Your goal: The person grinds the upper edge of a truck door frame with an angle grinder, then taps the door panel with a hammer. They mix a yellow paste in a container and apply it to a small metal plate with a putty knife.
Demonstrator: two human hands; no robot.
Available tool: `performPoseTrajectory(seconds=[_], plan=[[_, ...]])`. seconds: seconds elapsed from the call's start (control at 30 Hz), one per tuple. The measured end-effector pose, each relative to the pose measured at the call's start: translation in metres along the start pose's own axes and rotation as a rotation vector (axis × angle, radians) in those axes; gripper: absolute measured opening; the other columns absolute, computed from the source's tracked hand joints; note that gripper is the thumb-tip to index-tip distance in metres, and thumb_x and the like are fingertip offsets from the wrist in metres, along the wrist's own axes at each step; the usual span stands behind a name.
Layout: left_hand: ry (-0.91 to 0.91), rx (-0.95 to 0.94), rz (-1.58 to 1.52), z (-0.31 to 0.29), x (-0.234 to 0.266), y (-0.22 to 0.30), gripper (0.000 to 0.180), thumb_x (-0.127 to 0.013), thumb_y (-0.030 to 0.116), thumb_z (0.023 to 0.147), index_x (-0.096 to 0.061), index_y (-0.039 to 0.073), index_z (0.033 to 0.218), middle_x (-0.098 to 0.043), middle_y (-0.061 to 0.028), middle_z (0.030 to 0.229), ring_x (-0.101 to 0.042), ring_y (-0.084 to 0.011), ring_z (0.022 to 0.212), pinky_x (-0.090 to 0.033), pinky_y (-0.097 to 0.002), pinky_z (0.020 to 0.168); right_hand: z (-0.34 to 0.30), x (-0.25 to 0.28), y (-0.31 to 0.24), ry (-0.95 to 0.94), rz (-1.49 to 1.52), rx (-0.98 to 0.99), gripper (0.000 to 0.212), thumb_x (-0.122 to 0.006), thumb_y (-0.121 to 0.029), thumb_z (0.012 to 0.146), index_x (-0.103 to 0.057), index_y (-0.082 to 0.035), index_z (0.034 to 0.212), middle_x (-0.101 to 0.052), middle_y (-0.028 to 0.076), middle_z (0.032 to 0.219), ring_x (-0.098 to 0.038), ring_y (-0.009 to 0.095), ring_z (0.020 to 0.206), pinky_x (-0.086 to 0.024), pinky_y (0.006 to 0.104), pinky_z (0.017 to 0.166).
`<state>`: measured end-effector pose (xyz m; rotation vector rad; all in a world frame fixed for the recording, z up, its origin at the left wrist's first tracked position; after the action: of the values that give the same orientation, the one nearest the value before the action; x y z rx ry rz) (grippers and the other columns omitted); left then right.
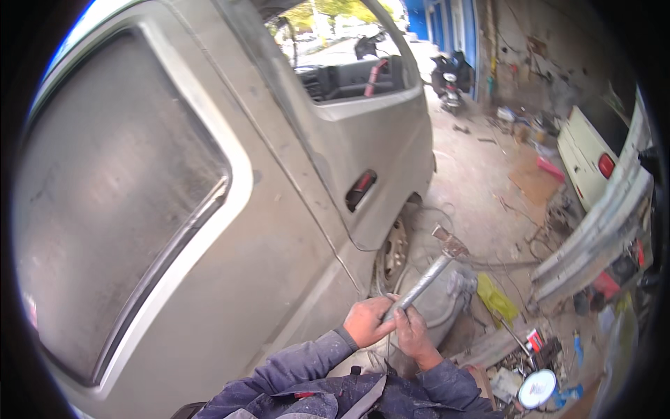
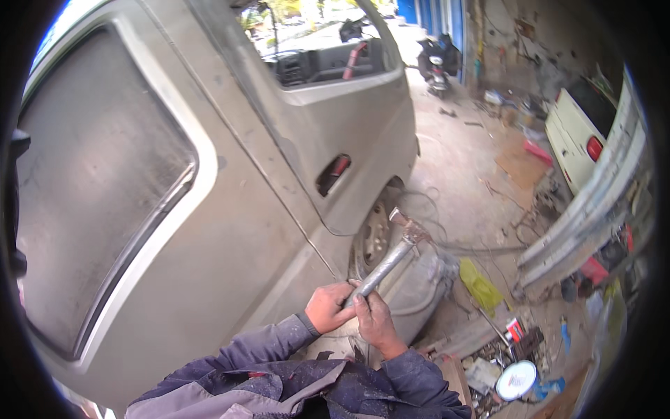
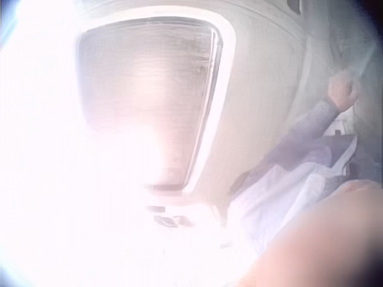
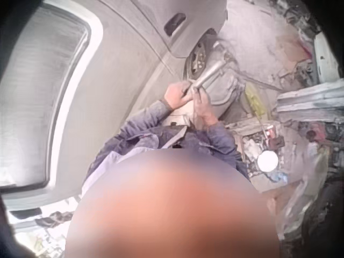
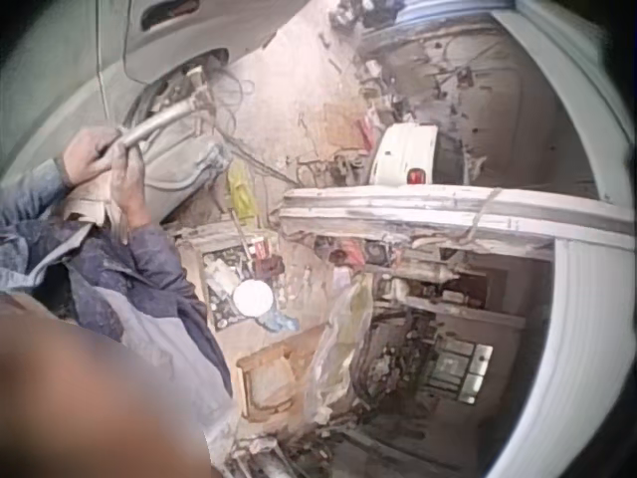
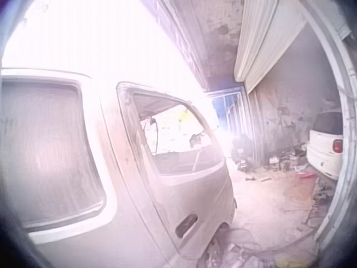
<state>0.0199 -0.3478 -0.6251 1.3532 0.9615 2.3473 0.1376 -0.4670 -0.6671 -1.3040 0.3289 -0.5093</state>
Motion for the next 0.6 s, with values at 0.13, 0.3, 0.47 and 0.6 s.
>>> performPoseTrajectory(seconds=[0.13, 0.3, 0.47, 0.6], plan=[[0.117, -0.121, 0.198, -0.009, 0.073, 0.024, 0.033, -0.081, 0.026, 0.093, -0.070, 0.003, 0.114, -0.073, -0.0154, 0.112, -0.071, -0.0394, 0.092, -0.060, -0.0463, 0.081, 0.031, -0.053, -0.034, -0.007, 0.150, 0.085, 0.038, -0.051, -0.027, 0.117, -0.069, 0.004, 0.132, -0.074, 0.015, 0.119, -0.068, 0.025, 0.109, -0.054, 0.0403, 0.098], [0.310, -0.230, 0.703, -0.020, 0.193, 0.054, 0.035, -0.085, 0.025, 0.091, -0.072, 0.002, 0.113, -0.068, -0.0128, 0.103, -0.069, -0.0309, 0.091, -0.060, -0.0418, 0.076, 0.118, -0.073, -0.083, 0.171, 0.356, -0.061, 0.038, -0.048, -0.037, 0.120, -0.061, -0.003, 0.110, -0.061, 0.004, 0.087, -0.058, 0.013, 0.067, -0.053, 0.0316, 0.060], [0.551, -0.072, 1.284, -0.055, 0.317, 0.083, 0.053, -0.092, 0.018, 0.079, -0.072, 0.000, 0.125, -0.069, -0.0177, 0.133, -0.066, -0.0375, 0.126, -0.054, -0.0519, 0.108, 0.239, -0.082, -0.189, -0.054, 0.261, 0.225, 0.044, -0.050, -0.046, 0.119, -0.058, -0.004, 0.105, -0.056, 0.001, 0.074, -0.055, 0.010, 0.055, -0.048, 0.0284, 0.048], [0.574, 0.165, 1.396, -0.071, 0.352, 0.081, 0.082, -0.091, 0.026, 0.083, -0.057, 0.002, 0.154, -0.050, -0.0212, 0.165, -0.045, -0.0418, 0.155, -0.036, -0.0573, 0.131, 0.327, -0.120, -0.299, -0.155, 0.136, 0.599, 0.048, -0.054, -0.046, 0.117, -0.059, -0.001, 0.103, -0.062, 0.006, 0.071, -0.064, 0.015, 0.056, -0.052, 0.0331, 0.049]])
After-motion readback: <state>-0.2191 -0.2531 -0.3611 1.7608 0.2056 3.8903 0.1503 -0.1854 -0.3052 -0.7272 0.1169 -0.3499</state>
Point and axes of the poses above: each hand's wrist, its own z-axis towards the middle knuckle, its own x-axis out of the back of the hand, y = z × x, the point moved 2 cm from there along z, towards the middle knuckle
